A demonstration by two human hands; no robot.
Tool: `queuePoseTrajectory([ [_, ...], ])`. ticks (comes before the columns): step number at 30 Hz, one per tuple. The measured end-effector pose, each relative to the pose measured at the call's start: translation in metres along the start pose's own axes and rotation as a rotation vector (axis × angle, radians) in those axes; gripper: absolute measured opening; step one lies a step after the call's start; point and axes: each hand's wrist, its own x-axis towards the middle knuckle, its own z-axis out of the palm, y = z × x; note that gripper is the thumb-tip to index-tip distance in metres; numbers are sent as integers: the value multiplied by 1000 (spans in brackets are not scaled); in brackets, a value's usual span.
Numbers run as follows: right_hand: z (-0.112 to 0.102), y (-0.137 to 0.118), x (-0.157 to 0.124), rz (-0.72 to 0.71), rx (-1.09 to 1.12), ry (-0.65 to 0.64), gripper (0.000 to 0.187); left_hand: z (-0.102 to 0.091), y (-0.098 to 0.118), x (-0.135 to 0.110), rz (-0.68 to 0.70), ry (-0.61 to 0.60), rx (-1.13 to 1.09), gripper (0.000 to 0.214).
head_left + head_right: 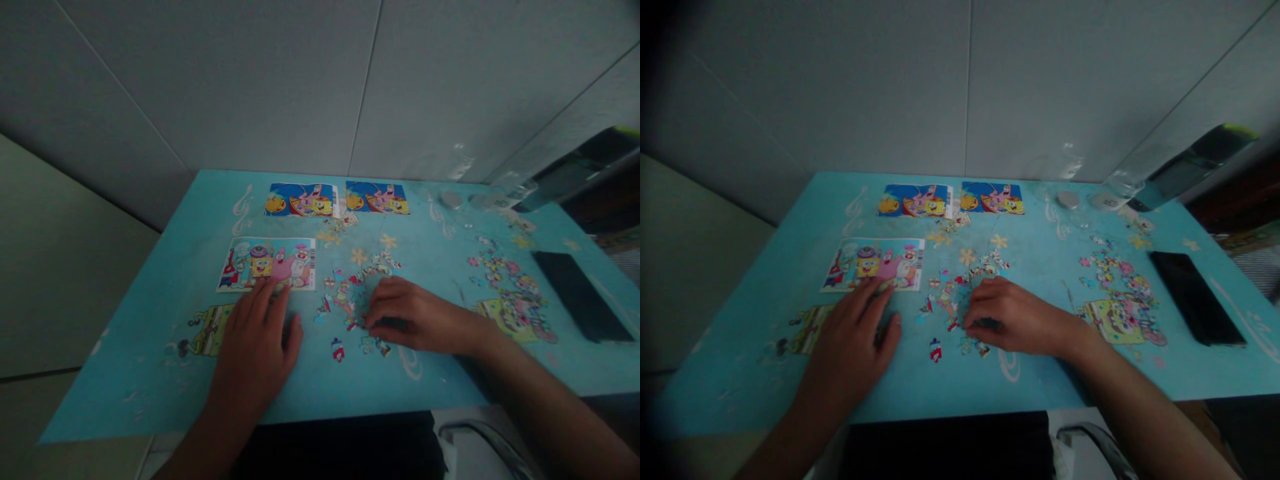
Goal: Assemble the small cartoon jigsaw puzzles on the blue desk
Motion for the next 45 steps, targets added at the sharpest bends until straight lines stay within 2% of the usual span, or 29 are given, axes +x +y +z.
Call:
queuePoseTrajectory([
  [3,6,-10,1,-18,-28,-48,15,1,0,0,-6,-1,9,50],
  [8,11,-18,1,37,-97,-100,16,1,2,-1,-15,1,23,49],
  [17,13,-13,0,65,-102,-50,20,-3,4,0,-22,-9,21,48],
  [23,14,-11,-1,66,-93,-78,18,-2,4,0,-21,10,6,47],
  [33,17,-16,1,-13,-15,-68,11,-1,7,-1,-32,14,10,48],
  [35,17,-13,3,-13,56,-9,11,-1,7,-1,-34,25,7,47],
  [37,13,-4,8,61,107,133,12,-1,8,0,-35,32,6,46],
  [40,3,20,24,317,94,411,17,-1,8,0,-30,32,14,45],
  [41,-2,29,31,400,76,458,18,0,8,0,-27,34,16,45],
  [43,-12,45,45,478,38,476,21,0,7,0,-21,45,17,45],
  [45,-18,58,58,481,-38,473,22,1,7,0,-18,50,16,44],
])
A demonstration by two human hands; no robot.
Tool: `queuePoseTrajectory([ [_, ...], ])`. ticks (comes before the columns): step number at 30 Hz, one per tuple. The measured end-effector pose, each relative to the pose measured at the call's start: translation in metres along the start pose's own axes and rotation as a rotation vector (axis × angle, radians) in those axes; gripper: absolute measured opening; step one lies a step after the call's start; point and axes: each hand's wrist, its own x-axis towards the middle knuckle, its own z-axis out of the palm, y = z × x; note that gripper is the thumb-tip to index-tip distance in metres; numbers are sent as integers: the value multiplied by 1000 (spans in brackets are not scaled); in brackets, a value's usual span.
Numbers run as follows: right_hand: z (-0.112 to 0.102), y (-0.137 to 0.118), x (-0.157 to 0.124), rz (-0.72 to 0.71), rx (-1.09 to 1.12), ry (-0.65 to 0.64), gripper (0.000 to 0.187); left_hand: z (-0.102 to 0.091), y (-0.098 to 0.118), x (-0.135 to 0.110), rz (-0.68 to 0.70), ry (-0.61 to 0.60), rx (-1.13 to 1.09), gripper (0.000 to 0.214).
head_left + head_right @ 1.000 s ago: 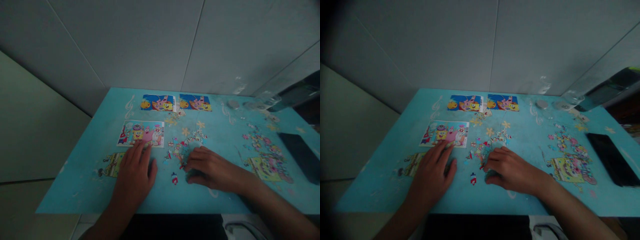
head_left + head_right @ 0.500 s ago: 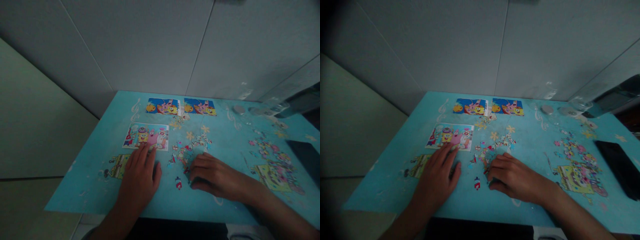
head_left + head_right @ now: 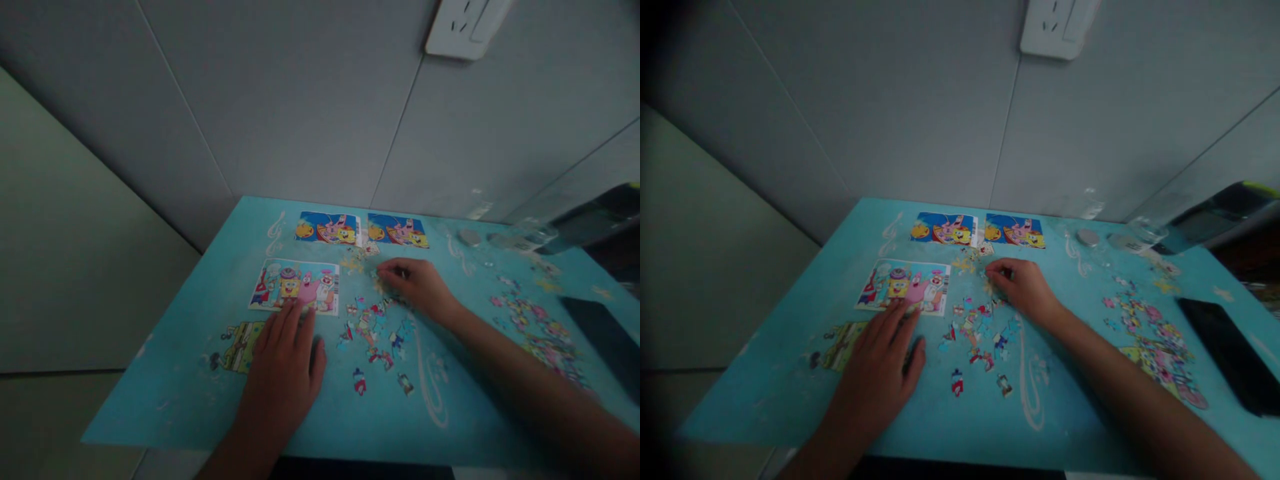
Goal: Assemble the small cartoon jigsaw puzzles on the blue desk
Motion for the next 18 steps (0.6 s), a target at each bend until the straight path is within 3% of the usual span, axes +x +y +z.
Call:
queuePoseTrajectory([
  [5,9,2,19,-60,-100,-3,20,0,0,0,-4,3,-14,43],
  [18,1,8,16,-109,-138,-9,24,-3,4,0,-39,-28,-27,41],
])
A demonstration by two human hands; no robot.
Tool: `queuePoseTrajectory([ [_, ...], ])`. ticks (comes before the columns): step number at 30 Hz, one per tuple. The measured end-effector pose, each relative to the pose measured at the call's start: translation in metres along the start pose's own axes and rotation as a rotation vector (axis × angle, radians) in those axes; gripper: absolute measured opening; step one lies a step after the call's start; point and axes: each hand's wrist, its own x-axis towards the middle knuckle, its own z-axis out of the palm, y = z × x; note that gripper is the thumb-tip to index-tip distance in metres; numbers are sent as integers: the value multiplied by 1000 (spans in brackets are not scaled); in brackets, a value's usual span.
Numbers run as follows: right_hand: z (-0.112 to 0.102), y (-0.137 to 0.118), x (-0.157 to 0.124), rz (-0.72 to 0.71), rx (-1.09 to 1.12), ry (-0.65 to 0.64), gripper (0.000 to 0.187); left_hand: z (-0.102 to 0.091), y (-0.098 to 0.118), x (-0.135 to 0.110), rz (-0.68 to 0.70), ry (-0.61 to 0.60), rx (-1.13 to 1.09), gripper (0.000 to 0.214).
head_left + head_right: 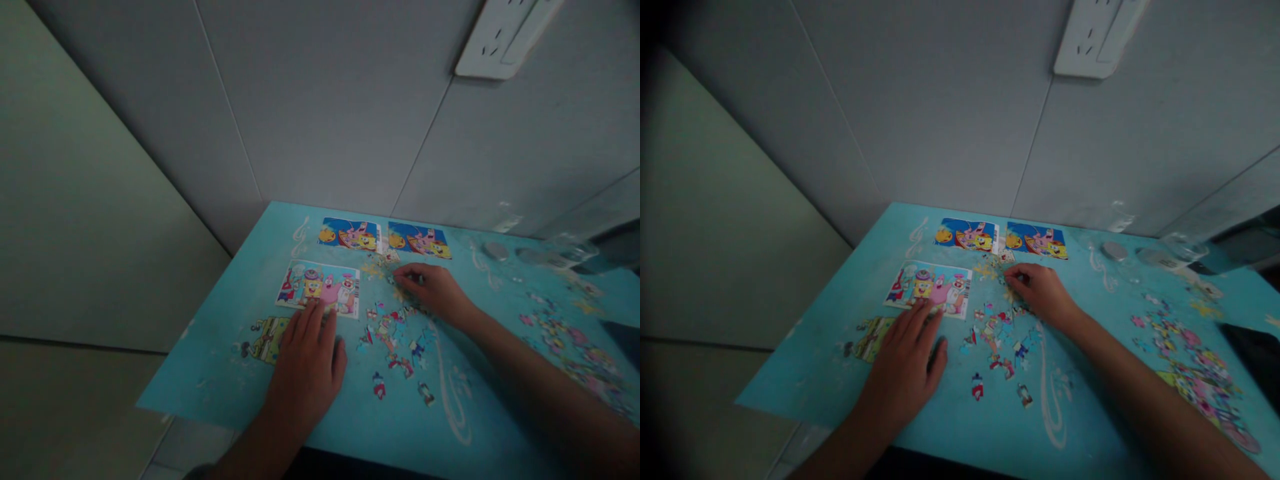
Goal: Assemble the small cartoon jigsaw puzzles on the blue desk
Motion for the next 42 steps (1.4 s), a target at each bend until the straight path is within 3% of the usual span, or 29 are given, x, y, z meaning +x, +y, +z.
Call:
queuePoseTrajectory([
  [8,-3,9,0,34,-19,-12,23,0,0,1,1,13,-10,43],
  [22,2,6,7,-95,-228,53,22,2,-3,0,23,18,-5,44],
  [27,-14,15,-12,-63,-215,175,29,3,-3,0,27,26,-11,45],
  [35,-41,50,-68,173,-139,322,34,7,-9,-1,50,22,5,46],
  [42,-42,55,-74,156,-161,328,28,7,-11,-1,75,20,34,48],
])
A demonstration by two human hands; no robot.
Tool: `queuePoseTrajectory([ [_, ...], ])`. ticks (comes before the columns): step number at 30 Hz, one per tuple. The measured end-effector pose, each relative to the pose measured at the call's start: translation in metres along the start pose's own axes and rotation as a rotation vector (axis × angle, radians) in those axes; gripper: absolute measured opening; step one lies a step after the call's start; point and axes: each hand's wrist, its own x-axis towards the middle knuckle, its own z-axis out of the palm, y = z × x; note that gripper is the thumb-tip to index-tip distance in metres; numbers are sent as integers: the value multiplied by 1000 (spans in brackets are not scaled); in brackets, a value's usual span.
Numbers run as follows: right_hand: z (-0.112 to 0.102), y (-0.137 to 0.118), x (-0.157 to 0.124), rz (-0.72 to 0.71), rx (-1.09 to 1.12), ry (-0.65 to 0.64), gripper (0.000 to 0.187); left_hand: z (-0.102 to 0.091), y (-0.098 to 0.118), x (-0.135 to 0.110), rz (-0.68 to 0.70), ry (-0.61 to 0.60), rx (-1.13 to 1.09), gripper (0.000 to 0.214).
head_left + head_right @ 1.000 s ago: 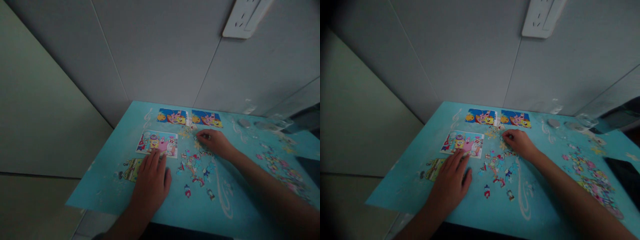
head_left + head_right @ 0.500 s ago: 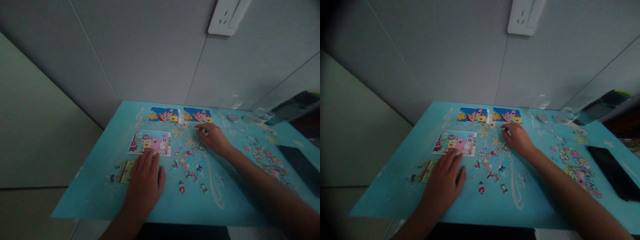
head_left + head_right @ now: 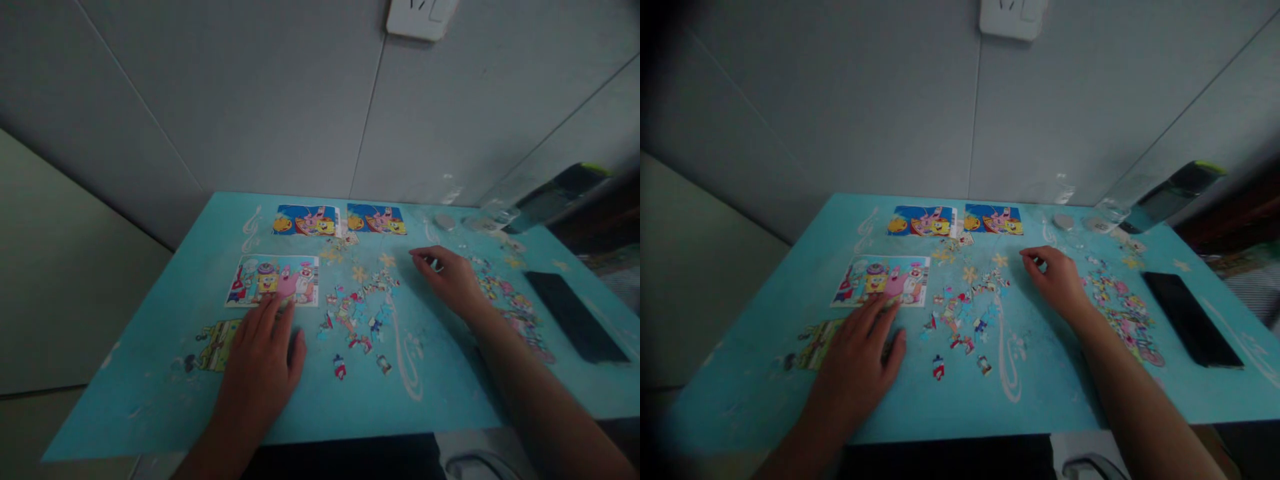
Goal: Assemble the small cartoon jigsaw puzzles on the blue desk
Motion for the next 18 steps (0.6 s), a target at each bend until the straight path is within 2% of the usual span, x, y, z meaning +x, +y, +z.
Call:
queuePoseTrajectory([
  [18,1,-12,-3,-96,-33,-124,23,-3,0,1,6,-19,1,49],
])
